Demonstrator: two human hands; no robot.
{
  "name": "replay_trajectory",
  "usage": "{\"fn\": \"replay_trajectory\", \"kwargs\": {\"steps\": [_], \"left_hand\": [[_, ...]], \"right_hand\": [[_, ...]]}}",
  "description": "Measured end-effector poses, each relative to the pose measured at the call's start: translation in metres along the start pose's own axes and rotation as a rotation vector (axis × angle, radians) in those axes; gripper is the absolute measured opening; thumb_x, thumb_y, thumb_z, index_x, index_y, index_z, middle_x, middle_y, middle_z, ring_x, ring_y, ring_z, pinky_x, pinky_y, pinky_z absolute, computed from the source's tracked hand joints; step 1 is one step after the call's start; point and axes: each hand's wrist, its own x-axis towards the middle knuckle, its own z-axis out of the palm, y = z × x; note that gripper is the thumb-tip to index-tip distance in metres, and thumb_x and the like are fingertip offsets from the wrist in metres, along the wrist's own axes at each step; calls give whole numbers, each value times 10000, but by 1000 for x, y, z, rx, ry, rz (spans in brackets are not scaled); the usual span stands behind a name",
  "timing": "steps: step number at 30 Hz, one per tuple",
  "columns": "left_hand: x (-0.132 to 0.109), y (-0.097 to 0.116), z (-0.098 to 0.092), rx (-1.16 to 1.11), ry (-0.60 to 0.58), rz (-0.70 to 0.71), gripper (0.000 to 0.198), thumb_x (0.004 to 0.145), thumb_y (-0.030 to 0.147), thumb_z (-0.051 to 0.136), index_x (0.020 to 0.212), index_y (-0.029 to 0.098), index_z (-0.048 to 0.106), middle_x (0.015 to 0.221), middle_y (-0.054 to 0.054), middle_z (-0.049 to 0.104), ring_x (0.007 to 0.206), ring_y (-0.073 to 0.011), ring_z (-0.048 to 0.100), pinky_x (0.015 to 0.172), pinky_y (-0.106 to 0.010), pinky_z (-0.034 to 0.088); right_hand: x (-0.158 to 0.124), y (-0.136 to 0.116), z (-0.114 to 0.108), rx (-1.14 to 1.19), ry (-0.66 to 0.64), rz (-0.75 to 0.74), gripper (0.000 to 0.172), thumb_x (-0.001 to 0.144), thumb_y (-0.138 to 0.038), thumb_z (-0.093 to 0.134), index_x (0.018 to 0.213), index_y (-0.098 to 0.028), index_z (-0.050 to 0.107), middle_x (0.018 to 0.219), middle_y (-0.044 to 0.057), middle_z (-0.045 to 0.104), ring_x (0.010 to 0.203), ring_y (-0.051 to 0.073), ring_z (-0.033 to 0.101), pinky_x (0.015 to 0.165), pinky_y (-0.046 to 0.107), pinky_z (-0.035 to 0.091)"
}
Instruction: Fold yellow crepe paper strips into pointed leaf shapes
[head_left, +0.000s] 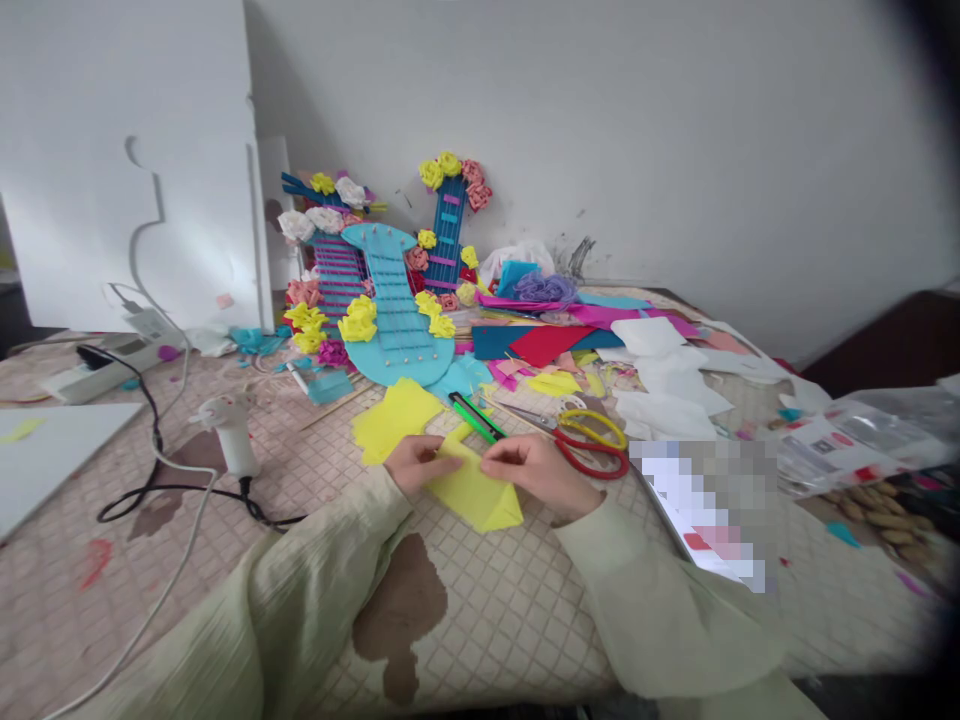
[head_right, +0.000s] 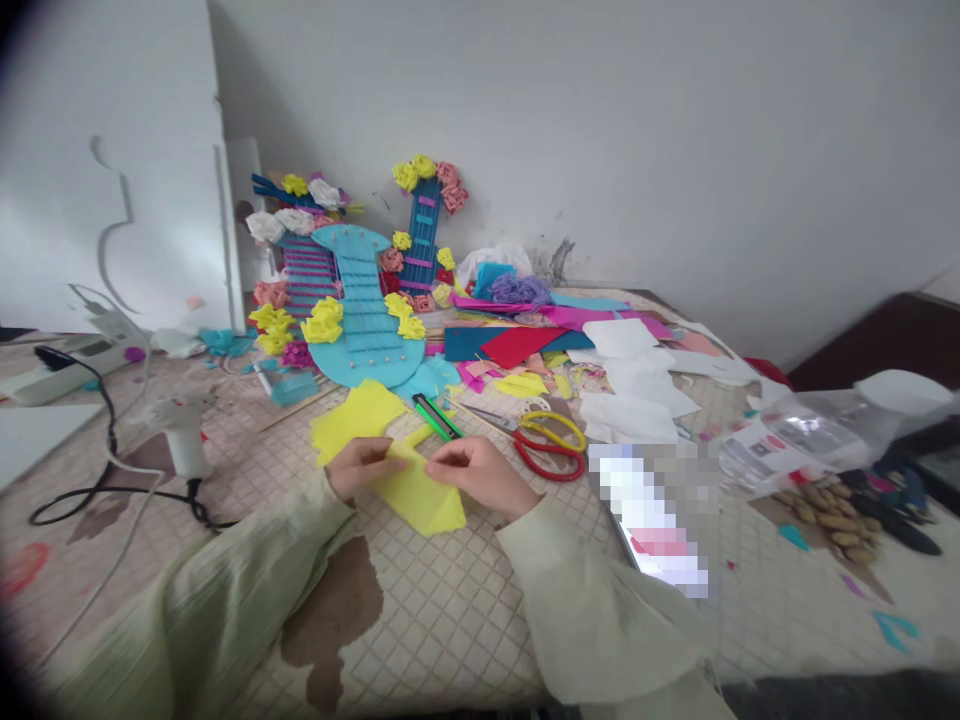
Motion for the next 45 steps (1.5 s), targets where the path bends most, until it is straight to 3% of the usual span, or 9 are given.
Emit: {"fn": "replay_trajectory", "kwargs": {"steps": [2,5,8,11,18,22,26,36,45], "left_hand": [[2,-4,-2,-84,66,-27,332,552,387,656,733,116,589,620,-5,597,553,-126,556,472,-219,446],[0,-7,-5,-205,130,-67,355,530,396,675,717,114,568,596,-1,589,521,-118,556,461,-219,452],[-5,-8,-7,-172,36,-141,297,553,364,660,682,111,571,471,22,543,379,-86,492,363,-185,373],[-9,-8,-6,-8,-83,-162,262,616,373,601,655,114,589,395,30,505,307,-73,428,315,-178,300],[-3,-23,-10,560,173,270,290,618,274,572,877,150,606,598,22,565,434,-60,465,417,-169,355],[0,-33,-12,689,205,506,291,653,258,518,912,139,575,698,-11,577,450,-59,457,457,-188,397],[1,-40,-10,748,247,709,268,688,271,493,898,135,588,798,-67,580,693,-141,536,598,-246,448],[3,-48,-8,872,261,870,244,794,275,408,801,182,634,805,-56,567,687,-132,503,639,-269,435],[0,-45,-3,938,349,913,182,723,261,486,761,192,650,729,-40,570,650,-138,487,588,-264,416]], "right_hand": [[1,1,2,45,92,30,209,698,-340,578,737,-142,630,683,6,613,616,109,545,563,216,412],[0,-1,8,83,-8,59,230,703,-362,574,745,-143,628,692,9,615,615,111,545,558,217,413],[-1,-4,15,131,-99,52,252,708,-383,567,774,-147,624,728,17,614,630,112,543,550,216,418],[1,-3,21,159,-72,53,232,707,-375,566,716,-148,609,662,4,586,581,98,524,513,205,408],[5,10,29,18,94,94,174,713,-306,538,648,-151,583,570,-8,553,477,93,503,441,204,395],[5,15,32,-233,254,20,101,701,-248,540,699,-167,599,622,5,595,535,115,533,489,223,417],[6,17,33,-402,298,-72,59,686,-170,542,684,-167,601,616,0,592,568,112,531,545,226,415],[6,17,30,-489,235,-185,120,700,-94,511,704,-168,605,667,-1,516,580,97,480,527,211,391],[2,15,33,-563,142,-201,120,735,-120,510,739,-175,617,724,1,517,583,83,471,540,210,381]]}}
